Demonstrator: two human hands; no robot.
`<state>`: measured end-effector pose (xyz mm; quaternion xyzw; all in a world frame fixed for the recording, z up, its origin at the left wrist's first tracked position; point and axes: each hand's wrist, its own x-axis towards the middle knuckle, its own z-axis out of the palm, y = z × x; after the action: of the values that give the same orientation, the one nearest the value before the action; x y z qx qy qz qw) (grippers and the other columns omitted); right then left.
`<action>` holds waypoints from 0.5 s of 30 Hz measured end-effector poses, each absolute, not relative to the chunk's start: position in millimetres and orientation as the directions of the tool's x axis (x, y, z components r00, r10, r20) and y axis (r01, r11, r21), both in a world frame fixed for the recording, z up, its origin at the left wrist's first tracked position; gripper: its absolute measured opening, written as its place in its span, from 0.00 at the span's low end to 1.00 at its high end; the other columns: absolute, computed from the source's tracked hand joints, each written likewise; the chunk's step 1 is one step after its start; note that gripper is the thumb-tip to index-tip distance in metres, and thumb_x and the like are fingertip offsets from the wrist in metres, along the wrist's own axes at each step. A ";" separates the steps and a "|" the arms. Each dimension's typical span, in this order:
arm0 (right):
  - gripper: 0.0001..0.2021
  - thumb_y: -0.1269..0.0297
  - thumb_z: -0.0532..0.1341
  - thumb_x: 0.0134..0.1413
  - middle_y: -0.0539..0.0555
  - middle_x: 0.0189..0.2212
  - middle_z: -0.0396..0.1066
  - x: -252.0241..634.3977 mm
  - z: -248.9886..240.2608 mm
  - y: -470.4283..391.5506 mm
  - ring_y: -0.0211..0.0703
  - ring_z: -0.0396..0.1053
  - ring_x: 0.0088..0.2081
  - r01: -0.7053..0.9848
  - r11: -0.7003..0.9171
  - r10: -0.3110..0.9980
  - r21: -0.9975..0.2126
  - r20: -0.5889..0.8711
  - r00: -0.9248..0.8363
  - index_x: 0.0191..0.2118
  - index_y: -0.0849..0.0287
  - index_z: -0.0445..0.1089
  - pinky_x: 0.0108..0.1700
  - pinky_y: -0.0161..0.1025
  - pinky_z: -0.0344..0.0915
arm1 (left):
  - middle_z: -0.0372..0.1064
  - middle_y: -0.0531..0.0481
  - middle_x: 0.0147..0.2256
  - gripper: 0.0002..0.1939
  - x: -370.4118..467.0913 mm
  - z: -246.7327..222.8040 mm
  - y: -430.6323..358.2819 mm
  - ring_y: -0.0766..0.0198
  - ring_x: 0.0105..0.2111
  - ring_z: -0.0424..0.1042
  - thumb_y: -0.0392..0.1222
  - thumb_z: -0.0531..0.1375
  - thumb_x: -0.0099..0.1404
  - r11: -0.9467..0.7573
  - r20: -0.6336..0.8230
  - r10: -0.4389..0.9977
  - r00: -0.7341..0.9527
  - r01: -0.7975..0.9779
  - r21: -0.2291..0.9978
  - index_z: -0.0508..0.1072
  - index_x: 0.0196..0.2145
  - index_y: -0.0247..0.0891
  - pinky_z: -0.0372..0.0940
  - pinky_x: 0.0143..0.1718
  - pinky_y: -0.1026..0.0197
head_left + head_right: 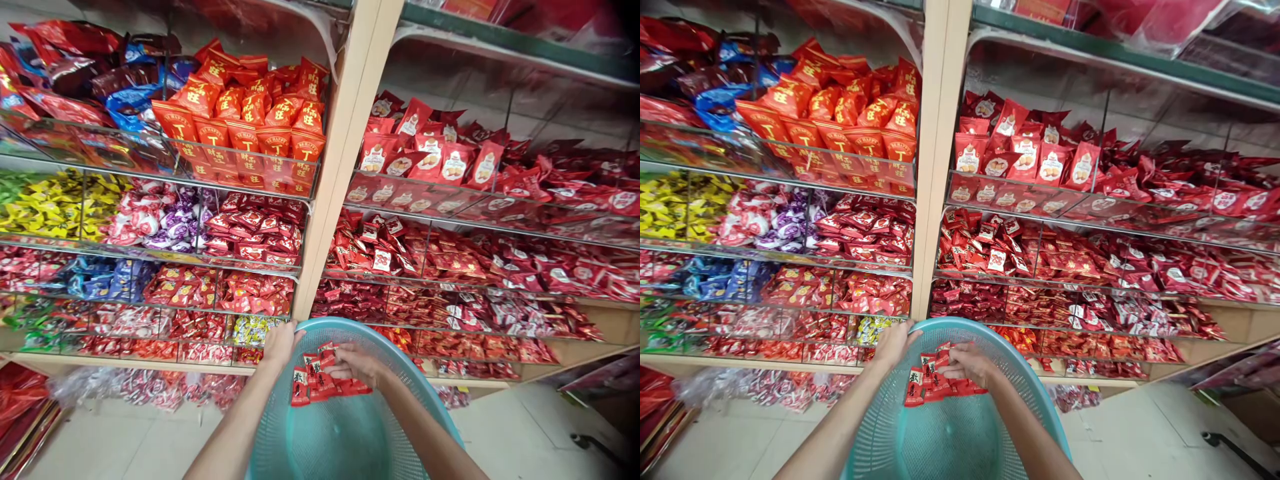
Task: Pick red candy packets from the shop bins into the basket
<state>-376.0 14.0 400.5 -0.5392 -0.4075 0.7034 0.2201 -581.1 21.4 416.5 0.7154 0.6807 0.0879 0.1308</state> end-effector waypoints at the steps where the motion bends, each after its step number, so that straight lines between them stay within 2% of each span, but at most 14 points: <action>1: 0.10 0.63 0.61 0.38 0.46 0.21 0.68 -377.4 398.4 13.1 0.45 0.74 0.37 0.145 -0.571 0.745 -0.808 -0.584 -0.322 0.23 0.58 0.57 0.37 0.33 0.70 | 0.73 0.42 0.36 0.20 -580.9 416.5 21.8 0.54 0.37 0.72 0.54 0.47 0.64 -0.039 -0.055 0.997 0.059 0.951 0.307 0.68 0.46 0.42 0.62 0.36 0.59; 3: 0.08 0.64 0.60 0.39 0.48 0.21 0.70 -379.9 395.5 10.7 0.43 0.74 0.34 0.190 -0.565 0.741 -0.803 -0.595 -0.311 0.23 0.58 0.58 0.35 0.33 0.70 | 0.73 0.43 0.36 0.20 -580.6 416.5 22.5 0.55 0.38 0.72 0.54 0.47 0.64 -0.041 -0.057 0.996 0.062 0.951 0.307 0.68 0.46 0.43 0.62 0.37 0.59; 6: 0.05 0.65 0.57 0.40 0.51 0.17 0.71 -381.5 395.3 6.7 0.40 0.73 0.24 0.287 -0.541 0.744 -0.790 -0.609 -0.276 0.22 0.58 0.59 0.26 0.30 0.69 | 0.73 0.43 0.36 0.20 -580.0 416.8 23.5 0.54 0.38 0.72 0.54 0.47 0.64 -0.043 -0.056 0.996 0.063 0.951 0.305 0.68 0.46 0.43 0.62 0.37 0.59; 10: 0.08 0.70 0.56 0.38 0.53 0.09 0.66 -379.2 403.8 5.1 0.40 0.67 0.14 0.430 -0.514 0.719 -0.742 -0.646 -0.256 0.15 0.58 0.59 0.12 0.27 0.59 | 0.73 0.43 0.36 0.20 -578.9 417.9 24.3 0.54 0.38 0.72 0.54 0.47 0.64 -0.048 -0.060 0.996 0.069 0.951 0.305 0.68 0.46 0.42 0.62 0.36 0.59; 13: 0.11 0.73 0.56 0.34 0.56 0.07 0.64 -376.1 414.0 5.2 0.40 0.63 0.10 0.515 -0.485 0.698 -0.707 -0.667 -0.259 0.10 0.60 0.56 0.08 0.26 0.53 | 0.73 0.43 0.36 0.19 -578.4 418.4 24.7 0.54 0.38 0.72 0.54 0.47 0.64 -0.050 -0.057 0.996 0.071 0.951 0.305 0.69 0.45 0.42 0.62 0.36 0.59; 15: 0.10 0.75 0.57 0.30 0.58 0.08 0.65 -375.7 419.1 2.3 0.41 0.63 0.09 0.534 -0.476 0.680 -0.699 -0.677 -0.280 0.08 0.62 0.57 0.08 0.28 0.54 | 0.73 0.43 0.36 0.19 -578.2 418.5 24.8 0.54 0.37 0.72 0.53 0.48 0.64 -0.053 -0.052 0.996 0.072 0.951 0.304 0.69 0.44 0.42 0.62 0.36 0.59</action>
<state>-375.7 2.3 419.1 -0.5972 -0.5082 0.6177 0.0594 -578.2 24.8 418.5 0.7205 0.6756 0.0858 0.1303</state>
